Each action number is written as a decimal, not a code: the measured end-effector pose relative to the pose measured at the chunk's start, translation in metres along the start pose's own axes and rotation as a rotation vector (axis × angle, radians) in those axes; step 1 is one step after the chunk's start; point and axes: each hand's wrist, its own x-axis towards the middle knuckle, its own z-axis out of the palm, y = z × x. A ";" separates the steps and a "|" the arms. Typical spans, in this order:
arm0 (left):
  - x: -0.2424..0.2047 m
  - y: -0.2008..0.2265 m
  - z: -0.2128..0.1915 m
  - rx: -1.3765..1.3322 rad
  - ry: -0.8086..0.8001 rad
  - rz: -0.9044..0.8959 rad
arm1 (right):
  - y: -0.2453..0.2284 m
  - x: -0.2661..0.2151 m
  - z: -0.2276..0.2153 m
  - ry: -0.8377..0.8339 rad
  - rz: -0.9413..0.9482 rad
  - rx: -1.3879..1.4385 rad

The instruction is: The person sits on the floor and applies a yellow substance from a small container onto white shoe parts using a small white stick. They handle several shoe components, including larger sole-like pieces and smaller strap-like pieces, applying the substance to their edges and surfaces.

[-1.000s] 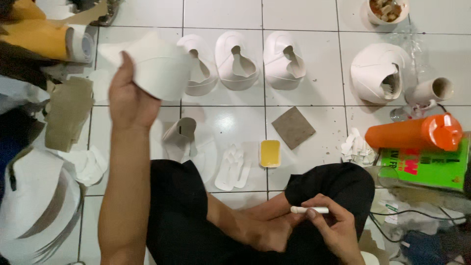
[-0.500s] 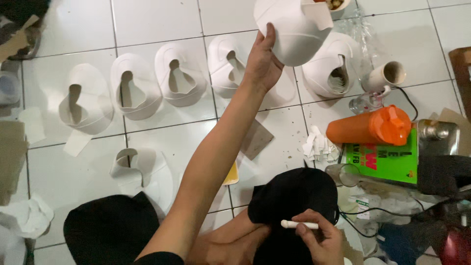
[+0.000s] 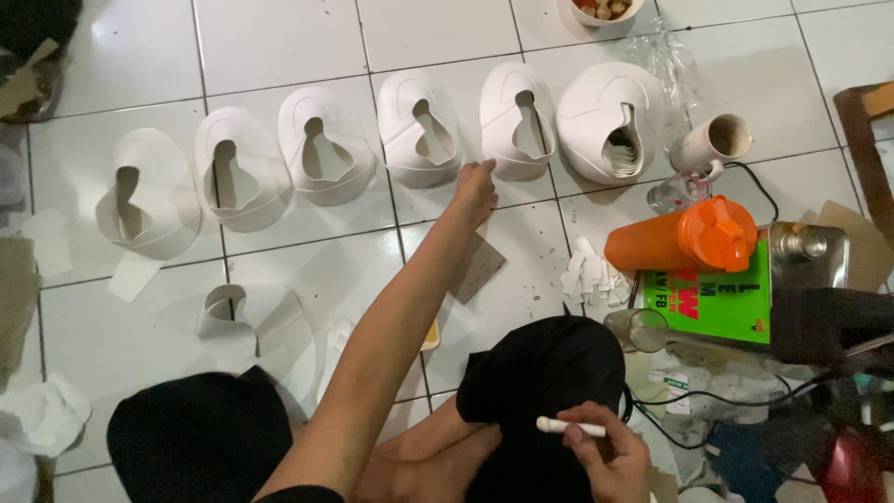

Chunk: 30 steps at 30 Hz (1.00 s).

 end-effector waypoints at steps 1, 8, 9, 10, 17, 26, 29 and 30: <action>-0.021 0.002 -0.015 -0.006 0.012 0.001 | -0.006 0.002 0.001 -0.014 0.001 -0.001; -0.233 0.031 -0.190 0.234 0.140 0.643 | -0.059 0.024 0.067 -0.119 -0.156 -0.003; -0.252 0.033 -0.224 0.274 0.359 0.780 | -0.075 0.027 0.080 -0.133 -0.198 0.004; -0.256 0.025 -0.264 0.267 0.364 0.780 | -0.077 0.034 0.092 -0.138 -0.202 -0.001; -0.228 -0.048 -0.400 0.515 0.783 0.574 | -0.054 0.080 0.173 -0.307 -0.651 -0.374; -0.187 -0.017 -0.408 0.934 0.858 0.140 | -0.003 0.112 0.212 -0.381 -0.814 -0.687; -0.178 -0.021 -0.406 1.007 1.031 0.207 | -0.005 0.109 0.213 -0.390 -0.784 -0.711; -0.174 -0.022 -0.404 0.997 1.097 0.219 | -0.006 0.108 0.211 -0.386 -0.762 -0.713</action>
